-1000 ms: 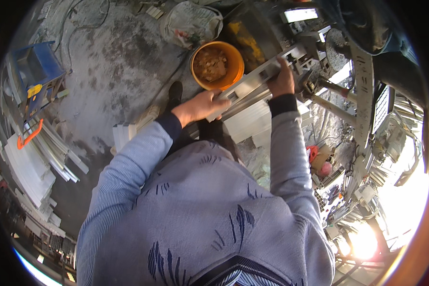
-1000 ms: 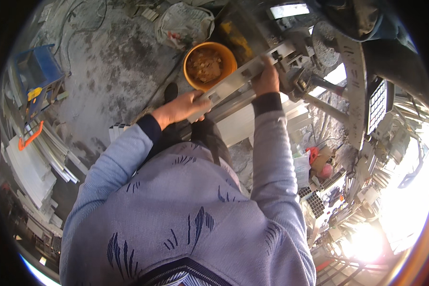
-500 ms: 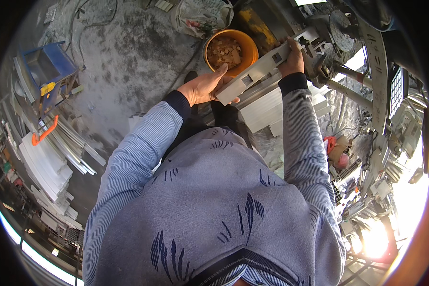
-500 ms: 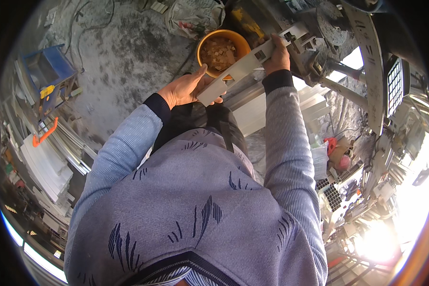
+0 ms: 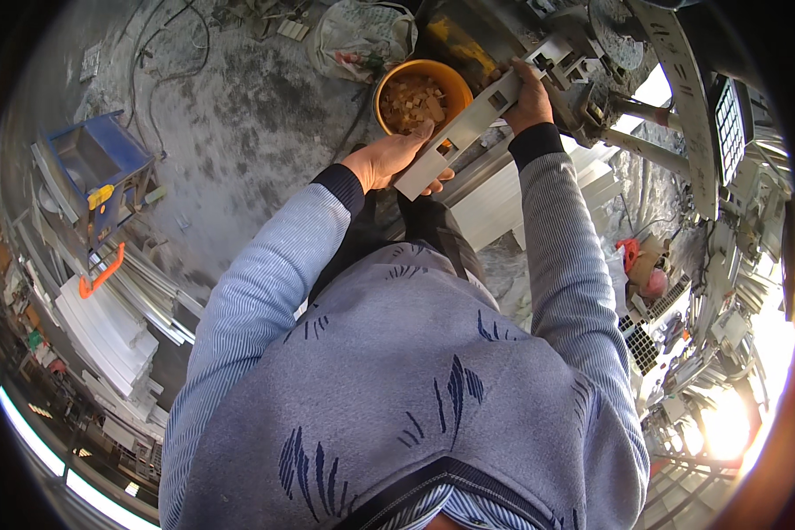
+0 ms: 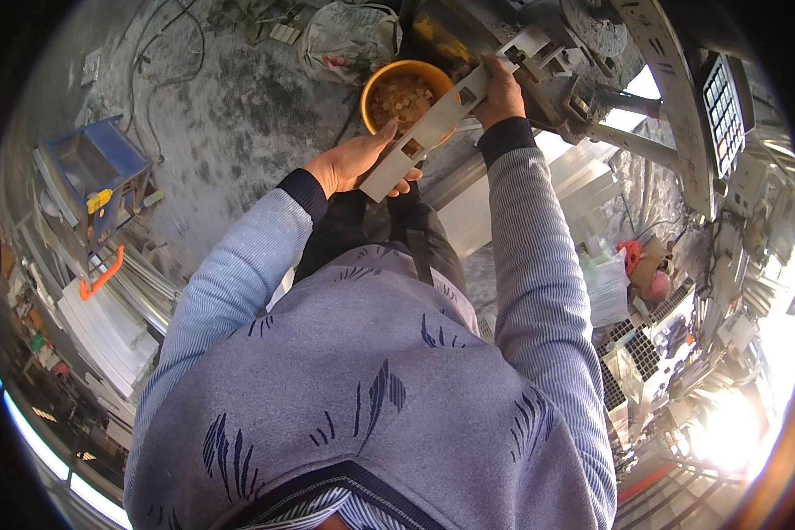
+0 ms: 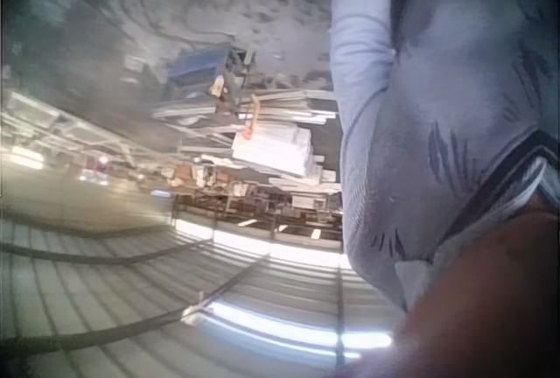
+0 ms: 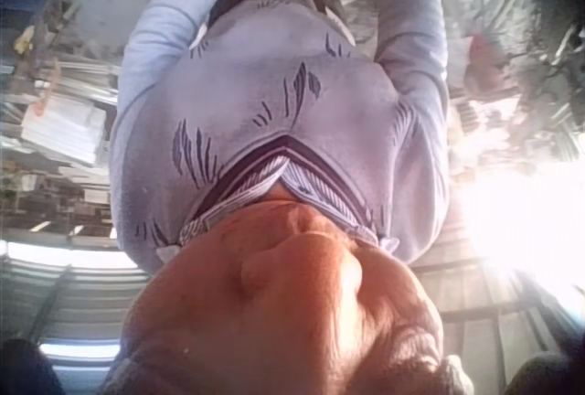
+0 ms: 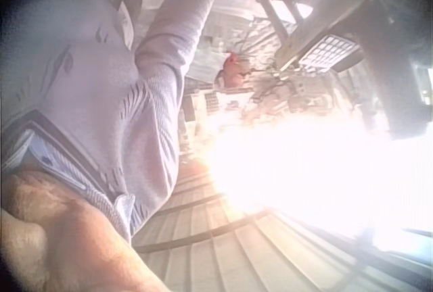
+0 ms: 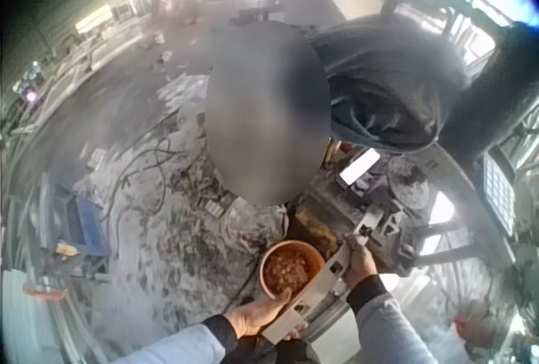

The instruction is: The person measures an aluminum profile with a tape measure, then places it into a cutting machine and operates the controls to cut the profile. The person repeats this process for several pieces, stacking the cut pieces nearby.

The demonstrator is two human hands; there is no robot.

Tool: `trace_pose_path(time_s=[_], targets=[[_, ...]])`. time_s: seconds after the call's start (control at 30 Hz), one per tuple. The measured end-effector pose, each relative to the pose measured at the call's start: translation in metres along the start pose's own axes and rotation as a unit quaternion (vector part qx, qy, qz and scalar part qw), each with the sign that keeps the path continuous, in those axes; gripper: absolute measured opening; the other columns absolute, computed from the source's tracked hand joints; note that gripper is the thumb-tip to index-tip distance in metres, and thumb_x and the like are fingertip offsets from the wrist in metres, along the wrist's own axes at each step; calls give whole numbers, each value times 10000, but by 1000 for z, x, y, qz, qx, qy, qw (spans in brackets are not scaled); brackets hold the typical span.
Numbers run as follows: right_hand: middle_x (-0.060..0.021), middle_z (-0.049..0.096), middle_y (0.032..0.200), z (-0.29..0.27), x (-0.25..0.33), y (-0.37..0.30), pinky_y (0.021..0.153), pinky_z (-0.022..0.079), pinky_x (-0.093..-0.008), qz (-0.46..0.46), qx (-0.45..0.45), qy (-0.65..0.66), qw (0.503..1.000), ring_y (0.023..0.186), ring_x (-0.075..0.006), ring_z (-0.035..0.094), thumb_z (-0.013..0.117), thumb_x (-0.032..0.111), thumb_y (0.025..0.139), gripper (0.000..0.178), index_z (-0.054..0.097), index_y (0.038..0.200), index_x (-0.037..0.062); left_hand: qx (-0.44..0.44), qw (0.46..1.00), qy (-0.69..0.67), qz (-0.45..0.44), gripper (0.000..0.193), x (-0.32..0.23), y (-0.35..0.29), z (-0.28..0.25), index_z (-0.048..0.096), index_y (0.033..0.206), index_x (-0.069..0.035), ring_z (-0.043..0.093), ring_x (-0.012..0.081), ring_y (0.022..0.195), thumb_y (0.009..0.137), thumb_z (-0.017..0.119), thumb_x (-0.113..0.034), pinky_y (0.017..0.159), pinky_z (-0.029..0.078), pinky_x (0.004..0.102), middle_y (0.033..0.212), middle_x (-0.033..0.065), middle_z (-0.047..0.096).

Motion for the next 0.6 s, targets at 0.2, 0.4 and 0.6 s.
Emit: trace_pose_path(time_s=[0.2,0.4,0.6], targets=[[-124,691,864,10,12,-7,762,597,-451,-44,3,-67,997,780,-296,682,664,178,952,184,642,991,0,-14,1000,22,11,887,2,1,1,604,1337,-24,690,150,837,940,415,-794,709,598,286,1032,100,711],[-111,670,803,5,12,1,723,590,-429,-49,5,-79,996,757,-296,680,649,193,970,191,640,969,3,-33,999,15,13,855,0,-3,2,611,1324,-30,691,143,844,948,425,-775,723,601,286,1024,92,706],[-99,658,787,6,13,9,697,586,-420,-48,17,-76,996,735,-285,676,652,215,984,191,633,955,27,-72,996,47,-2,775,-2,-7,8,629,1215,-41,680,133,771,971,457,-757,677,586,276,971,83,698]])
Point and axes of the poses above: each hand's wrist, its own y-axis towards the middle knuckle, its own z-axis out of the palm, x = y × z, the point moved 9 cm from there along y, towards the middle knuckle
